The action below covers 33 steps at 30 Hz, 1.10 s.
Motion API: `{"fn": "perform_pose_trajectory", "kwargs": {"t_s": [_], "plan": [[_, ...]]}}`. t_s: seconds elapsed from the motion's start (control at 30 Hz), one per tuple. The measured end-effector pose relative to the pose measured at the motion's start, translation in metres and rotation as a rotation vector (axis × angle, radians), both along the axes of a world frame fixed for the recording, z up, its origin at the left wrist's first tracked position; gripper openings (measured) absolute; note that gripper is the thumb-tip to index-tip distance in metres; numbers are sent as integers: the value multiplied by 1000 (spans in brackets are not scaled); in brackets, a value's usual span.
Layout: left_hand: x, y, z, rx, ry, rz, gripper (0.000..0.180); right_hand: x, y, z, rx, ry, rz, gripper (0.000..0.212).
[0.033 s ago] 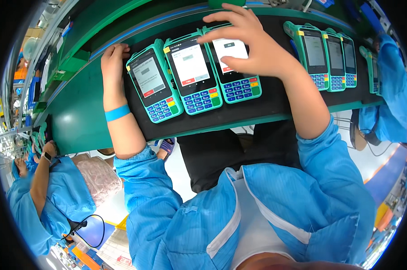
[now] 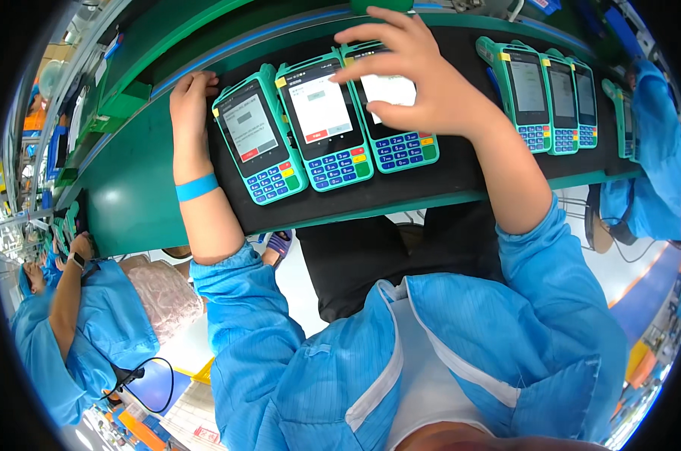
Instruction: Testing and configuring multiple handheld electronic terminals on a factory assembly line.
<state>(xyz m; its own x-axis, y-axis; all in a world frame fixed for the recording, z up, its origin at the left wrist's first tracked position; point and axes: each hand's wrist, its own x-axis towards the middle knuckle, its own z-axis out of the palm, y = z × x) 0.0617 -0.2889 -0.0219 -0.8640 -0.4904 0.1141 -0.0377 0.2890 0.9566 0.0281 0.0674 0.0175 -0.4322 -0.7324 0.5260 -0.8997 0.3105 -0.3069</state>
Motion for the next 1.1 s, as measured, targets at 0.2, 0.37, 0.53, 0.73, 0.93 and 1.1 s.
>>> {"fn": "perform_pose_trajectory", "kwargs": {"t_s": [0.2, 0.37, 0.53, 0.73, 0.93, 1.1], "plan": [[1, 0, 1, -45, -18, -33, 26, 21, -5, 7, 38, -29, 98, 22], [1, 2, 7, -104, -56, -65, 28, 25, -11, 13, 99, 4, 106, 24], [7, 12, 17, -138, -27, -223, 30, 28, -14, 12, 124, 8, 123, 23], [29, 29, 38, -102, 130, -703, 32, 27, -12, 12, 108, -19, 147, 24], [52, 32, 69, -487, -21, -737, 66, 27, -10, 14, 98, -4, 141, 24], [57, 41, 67, -568, -48, -763, 80, 24, -10, 13, 89, 6, 157, 24]]}}
